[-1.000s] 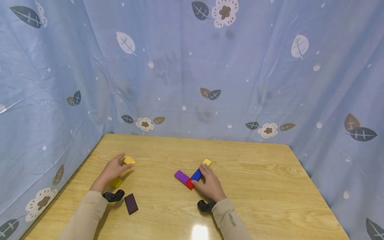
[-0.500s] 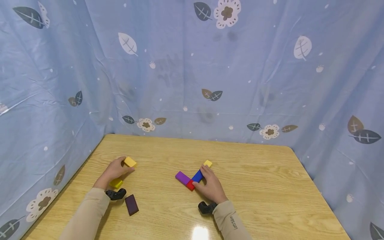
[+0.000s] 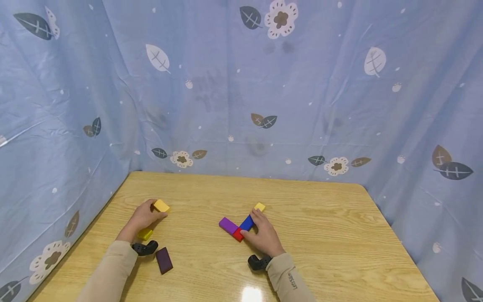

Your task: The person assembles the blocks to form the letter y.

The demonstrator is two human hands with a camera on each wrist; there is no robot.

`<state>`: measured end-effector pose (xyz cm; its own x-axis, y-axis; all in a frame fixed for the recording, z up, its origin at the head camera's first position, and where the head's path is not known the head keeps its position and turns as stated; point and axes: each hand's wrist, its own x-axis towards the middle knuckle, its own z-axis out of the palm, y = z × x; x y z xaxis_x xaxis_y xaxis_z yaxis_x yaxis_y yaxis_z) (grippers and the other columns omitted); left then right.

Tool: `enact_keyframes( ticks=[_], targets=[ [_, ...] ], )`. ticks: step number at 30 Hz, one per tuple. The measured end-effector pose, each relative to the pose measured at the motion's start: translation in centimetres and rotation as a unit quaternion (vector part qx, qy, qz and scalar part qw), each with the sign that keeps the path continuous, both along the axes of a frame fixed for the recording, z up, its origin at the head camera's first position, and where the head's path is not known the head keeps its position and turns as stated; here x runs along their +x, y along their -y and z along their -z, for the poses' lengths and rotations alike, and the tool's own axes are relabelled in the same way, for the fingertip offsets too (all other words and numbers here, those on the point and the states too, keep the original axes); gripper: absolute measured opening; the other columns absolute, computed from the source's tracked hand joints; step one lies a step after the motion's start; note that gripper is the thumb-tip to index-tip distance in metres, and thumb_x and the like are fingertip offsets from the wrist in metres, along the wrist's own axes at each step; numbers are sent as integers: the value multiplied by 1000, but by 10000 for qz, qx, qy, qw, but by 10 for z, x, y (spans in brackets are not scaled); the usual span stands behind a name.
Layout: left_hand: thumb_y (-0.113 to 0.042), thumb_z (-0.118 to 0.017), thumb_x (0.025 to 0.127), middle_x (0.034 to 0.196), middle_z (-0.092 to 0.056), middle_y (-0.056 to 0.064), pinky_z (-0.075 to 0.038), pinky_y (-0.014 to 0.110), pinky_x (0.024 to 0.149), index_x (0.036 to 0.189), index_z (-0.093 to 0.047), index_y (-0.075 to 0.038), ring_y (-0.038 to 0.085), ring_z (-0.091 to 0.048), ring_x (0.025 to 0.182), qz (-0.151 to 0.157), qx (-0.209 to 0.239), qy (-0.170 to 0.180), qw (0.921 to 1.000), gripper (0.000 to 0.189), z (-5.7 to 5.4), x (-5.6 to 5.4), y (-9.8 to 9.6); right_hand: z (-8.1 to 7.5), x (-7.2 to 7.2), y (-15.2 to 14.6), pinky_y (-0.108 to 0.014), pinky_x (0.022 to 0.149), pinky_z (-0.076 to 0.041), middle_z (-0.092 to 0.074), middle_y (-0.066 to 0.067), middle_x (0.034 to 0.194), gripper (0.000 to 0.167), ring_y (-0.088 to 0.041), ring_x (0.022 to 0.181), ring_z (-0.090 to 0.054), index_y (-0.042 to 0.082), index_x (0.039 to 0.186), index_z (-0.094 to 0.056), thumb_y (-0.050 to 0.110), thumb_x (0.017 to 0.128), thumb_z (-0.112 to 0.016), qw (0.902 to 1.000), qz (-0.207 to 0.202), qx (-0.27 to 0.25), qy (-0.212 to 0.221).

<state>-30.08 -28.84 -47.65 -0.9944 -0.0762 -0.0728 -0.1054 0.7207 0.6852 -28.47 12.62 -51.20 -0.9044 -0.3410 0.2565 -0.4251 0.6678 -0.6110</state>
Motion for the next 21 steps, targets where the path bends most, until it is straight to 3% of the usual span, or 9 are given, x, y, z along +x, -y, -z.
enact_keyframes(
  ticks=[8,14,21],
  targets=[
    [-32,-65,89,140,-38,33,-41,61,99,146,-24,5,49,-43,124,-26,-29,-422,9991,79,-6,1,-5,1,0,0,-51,113,-29,-36,-15,150,74,-33,141,-29,0,141,-42,42,85,-67,10000,10,-57,23],
    [-35,-65,89,151,-26,28,-26,59,111,149,-21,1,47,-25,137,26,172,-711,9973,83,-13,4,-13,1,-1,-1,-52,113,-29,-36,-14,151,74,-32,141,-29,1,141,-42,43,86,-66,10000,2,-7,-11],
    [-36,-67,88,153,-25,24,-29,56,111,149,-23,-1,45,-26,138,92,461,-1162,9921,83,-20,12,-32,2,-2,-1,-51,113,-29,-37,-14,150,74,-32,141,-29,0,141,-43,43,85,-67,10000,7,41,-41]
  ],
)
